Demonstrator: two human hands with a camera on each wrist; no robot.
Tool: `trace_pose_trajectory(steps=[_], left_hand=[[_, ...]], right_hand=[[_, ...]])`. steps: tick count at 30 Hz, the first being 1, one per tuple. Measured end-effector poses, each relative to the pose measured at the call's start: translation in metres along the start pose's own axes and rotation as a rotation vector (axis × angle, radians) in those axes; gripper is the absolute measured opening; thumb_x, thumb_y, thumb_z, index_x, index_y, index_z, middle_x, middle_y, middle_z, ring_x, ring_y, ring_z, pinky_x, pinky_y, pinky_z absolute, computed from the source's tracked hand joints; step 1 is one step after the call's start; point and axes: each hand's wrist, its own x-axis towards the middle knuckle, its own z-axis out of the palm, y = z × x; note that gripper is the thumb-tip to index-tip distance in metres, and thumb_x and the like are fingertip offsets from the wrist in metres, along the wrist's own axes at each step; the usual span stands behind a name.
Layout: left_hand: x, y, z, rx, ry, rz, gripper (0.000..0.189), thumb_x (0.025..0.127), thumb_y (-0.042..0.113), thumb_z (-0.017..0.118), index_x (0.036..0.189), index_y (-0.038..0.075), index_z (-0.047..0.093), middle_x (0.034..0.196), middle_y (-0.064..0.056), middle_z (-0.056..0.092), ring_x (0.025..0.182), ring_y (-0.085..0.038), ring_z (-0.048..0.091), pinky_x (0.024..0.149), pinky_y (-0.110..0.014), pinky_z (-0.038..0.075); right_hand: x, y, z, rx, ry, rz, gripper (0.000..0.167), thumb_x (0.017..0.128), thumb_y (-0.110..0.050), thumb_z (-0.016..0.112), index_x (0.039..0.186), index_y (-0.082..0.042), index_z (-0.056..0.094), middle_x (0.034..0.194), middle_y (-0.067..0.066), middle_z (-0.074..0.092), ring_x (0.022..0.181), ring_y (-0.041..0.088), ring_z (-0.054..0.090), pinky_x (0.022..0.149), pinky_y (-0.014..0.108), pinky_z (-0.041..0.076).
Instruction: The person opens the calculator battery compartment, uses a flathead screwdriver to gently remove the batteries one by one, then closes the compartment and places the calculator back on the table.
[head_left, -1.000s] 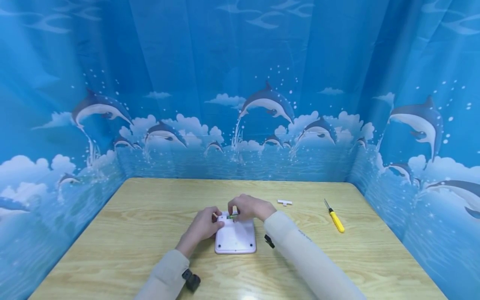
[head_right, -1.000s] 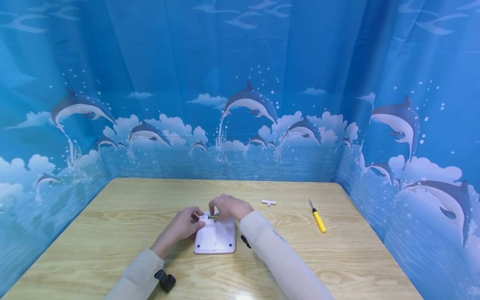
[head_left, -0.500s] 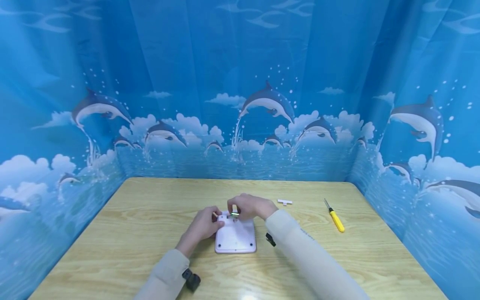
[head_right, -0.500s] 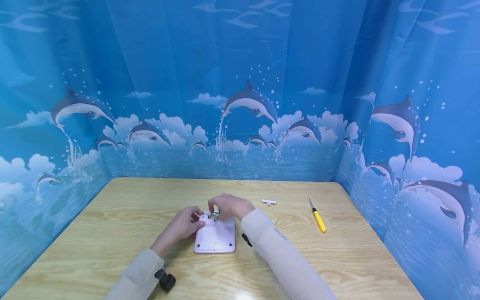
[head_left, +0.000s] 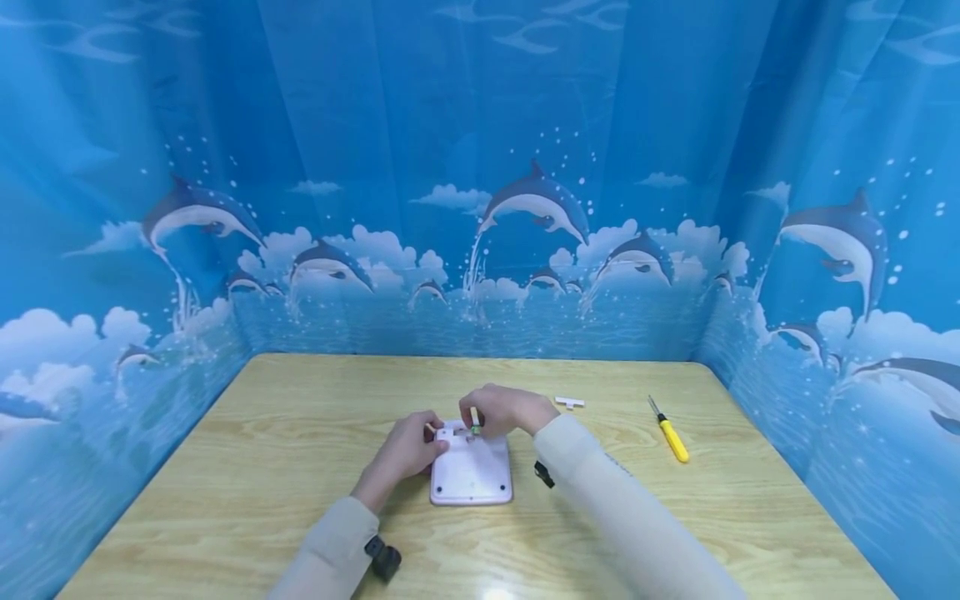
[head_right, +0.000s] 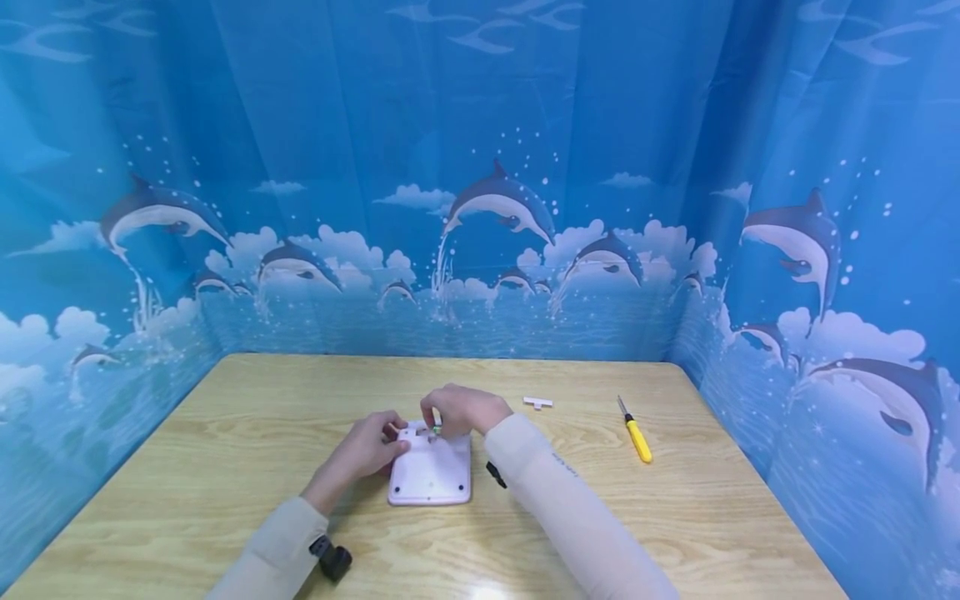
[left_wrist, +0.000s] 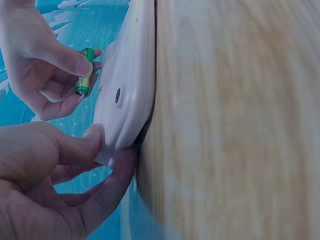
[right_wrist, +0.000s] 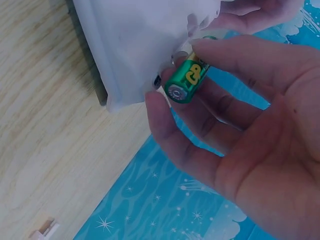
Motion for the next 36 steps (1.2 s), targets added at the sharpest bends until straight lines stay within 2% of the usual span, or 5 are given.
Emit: trace_pose_trajectory(steps=[10, 19, 29, 36], left_hand=[[0.0, 0.002, 0.0, -0.006, 0.005, -0.001, 0.025, 0.094, 0.014, 0.074, 0.117, 0.007, 0.067, 0.1, -0.009, 0.069, 0.085, -0.018, 0.065, 0.075, -0.033, 0.059], [-0.001, 0.001, -0.001, -0.047, -0.007, 0.022, 0.023, 0.094, 0.01, 0.073, 0.115, 0.004, 0.066, 0.097, -0.011, 0.069, 0.077, -0.018, 0.065, 0.063, -0.028, 0.058], [-0.002, 0.0, 0.001, -0.044, -0.005, 0.003, 0.025, 0.094, 0.011, 0.074, 0.117, 0.004, 0.066, 0.097, -0.011, 0.068, 0.075, -0.017, 0.064, 0.062, -0.028, 0.057], [-0.002, 0.002, 0.001, -0.055, -0.012, -0.015, 0.024, 0.095, 0.011, 0.073, 0.117, 0.005, 0.065, 0.098, -0.01, 0.067, 0.075, -0.017, 0.064, 0.06, -0.027, 0.057]], right_hand=[[-0.002, 0.001, -0.001, 0.006, -0.01, 0.014, 0.032, 0.086, 0.008, 0.069, 0.099, -0.021, 0.07, 0.094, -0.004, 0.066, 0.084, 0.012, 0.06, 0.071, 0.024, 0.053], [-0.005, 0.004, -0.003, 0.006, -0.015, 0.02, 0.035, 0.082, 0.013, 0.065, 0.096, -0.019, 0.069, 0.09, -0.004, 0.065, 0.082, 0.014, 0.061, 0.065, 0.024, 0.049], [-0.01, 0.013, -0.004, 0.018, -0.011, 0.048, 0.037, 0.079, 0.015, 0.064, 0.095, -0.019, 0.069, 0.087, -0.002, 0.065, 0.073, 0.012, 0.056, 0.06, 0.024, 0.044], [-0.014, 0.021, -0.006, 0.021, -0.012, 0.076, 0.033, 0.082, 0.012, 0.067, 0.095, -0.018, 0.069, 0.087, -0.002, 0.064, 0.073, 0.013, 0.054, 0.059, 0.026, 0.043]])
